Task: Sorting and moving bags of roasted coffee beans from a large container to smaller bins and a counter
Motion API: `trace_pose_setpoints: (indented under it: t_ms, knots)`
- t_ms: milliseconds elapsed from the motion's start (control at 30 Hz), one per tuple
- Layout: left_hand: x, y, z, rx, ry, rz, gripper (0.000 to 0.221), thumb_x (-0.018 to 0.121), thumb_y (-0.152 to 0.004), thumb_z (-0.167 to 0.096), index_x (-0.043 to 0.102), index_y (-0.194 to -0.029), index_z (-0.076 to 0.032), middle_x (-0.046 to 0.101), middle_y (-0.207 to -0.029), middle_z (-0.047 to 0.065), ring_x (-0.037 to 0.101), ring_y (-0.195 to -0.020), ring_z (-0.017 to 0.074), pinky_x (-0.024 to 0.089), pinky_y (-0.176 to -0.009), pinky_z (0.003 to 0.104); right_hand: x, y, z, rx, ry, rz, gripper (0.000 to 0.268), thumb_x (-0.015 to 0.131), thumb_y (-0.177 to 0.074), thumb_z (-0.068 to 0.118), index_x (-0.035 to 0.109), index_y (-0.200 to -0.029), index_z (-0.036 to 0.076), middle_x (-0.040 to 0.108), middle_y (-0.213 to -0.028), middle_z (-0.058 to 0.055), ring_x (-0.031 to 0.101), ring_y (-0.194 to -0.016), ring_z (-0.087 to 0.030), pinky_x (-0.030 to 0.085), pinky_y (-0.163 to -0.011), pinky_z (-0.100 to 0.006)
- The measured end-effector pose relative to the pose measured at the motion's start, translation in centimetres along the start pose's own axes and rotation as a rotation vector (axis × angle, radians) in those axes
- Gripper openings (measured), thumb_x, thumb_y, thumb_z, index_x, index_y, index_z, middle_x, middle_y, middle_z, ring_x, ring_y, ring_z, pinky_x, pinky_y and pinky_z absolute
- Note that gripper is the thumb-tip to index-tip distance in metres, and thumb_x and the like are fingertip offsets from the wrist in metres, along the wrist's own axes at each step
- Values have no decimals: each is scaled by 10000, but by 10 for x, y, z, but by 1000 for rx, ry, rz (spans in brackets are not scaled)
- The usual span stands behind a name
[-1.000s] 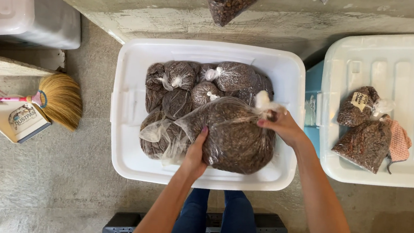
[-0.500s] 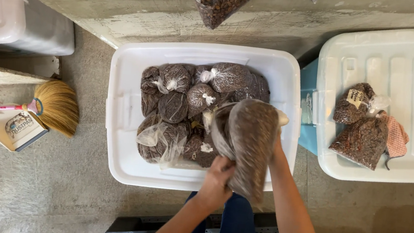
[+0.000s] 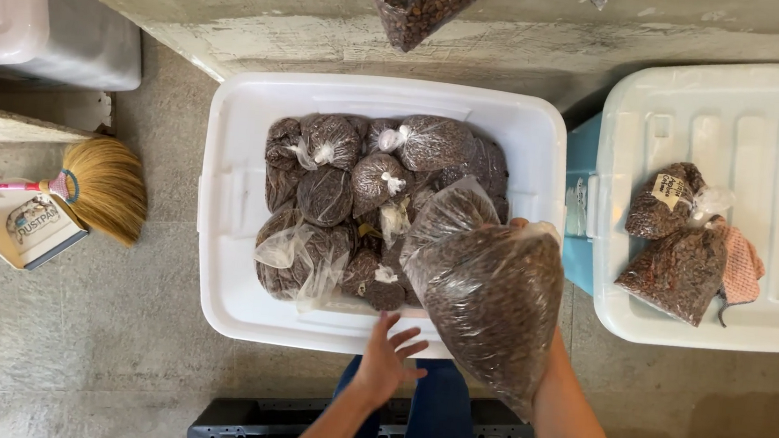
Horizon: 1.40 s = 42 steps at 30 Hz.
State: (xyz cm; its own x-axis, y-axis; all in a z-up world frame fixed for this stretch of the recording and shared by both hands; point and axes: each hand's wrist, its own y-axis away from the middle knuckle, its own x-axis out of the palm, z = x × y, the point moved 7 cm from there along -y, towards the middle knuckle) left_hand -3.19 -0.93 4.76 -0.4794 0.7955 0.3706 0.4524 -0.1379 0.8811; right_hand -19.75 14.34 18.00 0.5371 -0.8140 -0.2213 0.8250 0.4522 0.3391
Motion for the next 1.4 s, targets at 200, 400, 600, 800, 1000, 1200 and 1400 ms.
trace_pose_setpoints:
  t_ms: [200, 400, 600, 800, 1000, 1200, 1400]
  knots:
    - [95, -10, -62, -297, 190, 444, 1185, 383, -639, -923, 310, -1591, -222, 379, -1560, 218, 396, -1414, 451, 334, -1132, 672, 18, 20, 54, -51, 84, 221, 486, 835, -740, 91, 661, -1190, 150, 669, -1357, -72, 478, -1401, -336, 299, -1183, -609]
    - [104, -20, -79, -194, 132, 262, 1258, 486, -538, -868, 331, -1549, -136, 426, -1521, 235, 425, -1391, 406, 372, -1183, 545, 47, 54, 101, -245, 328, 334, 450, 870, -719, 78, 690, -1123, 160, 676, -1354, -49, 448, -1436, -343, 298, -1219, -559]
    - [70, -28, -93, -222, 60, 172, 1080, 572, -598, -742, 431, -1492, -153, 512, -1383, 218, 490, -1285, 393, 399, -1140, 539, 85, 72, 63, -468, 776, 120, 152, 649, -869, 19, 617, -982, 116, 627, -1233, -75, 420, -1450, -364, 361, -1147, -527]
    - [47, -33, -114, -228, -124, 122, 885, 622, -712, -615, 488, -1469, -177, 547, -1380, 201, 516, -1289, 377, 401, -1150, 515, 51, 59, 21, -60, 613, 34, 467, 728, -773, -46, 657, -1202, 123, 544, -1462, -130, 396, -1443, -363, 401, -1148, -497]
    - [-98, -130, -116, 146, -359, -158, 487, 811, -809, -251, 700, -1248, -71, 640, -1199, 210, 634, -1063, 366, 547, -880, 569, 46, 47, -47, -216, 374, -146, 161, 631, -862, 20, 626, -1013, 75, 630, -996, -111, 605, -1120, -390, 500, -993, -468]
    - [-166, -105, -87, 182, -276, -294, 382, 733, -765, 107, 717, -1142, 48, 705, -894, 230, 731, -718, 293, 663, -642, 376, 65, 58, -120, -25, 484, -224, 363, 712, -748, 15, 644, -1055, 195, 618, -1022, 9, 653, -1052, -250, 547, -912, -327]
    - [-175, -83, -28, 77, -328, -335, 462, 660, -883, 42, 585, -1338, 38, 652, -905, 177, 670, -698, 213, 675, -618, 380, 67, 54, -112, 73, 427, -359, 394, 725, -689, -57, 651, -1036, 114, 629, -995, -72, 674, -955, -319, 580, -840, -385]
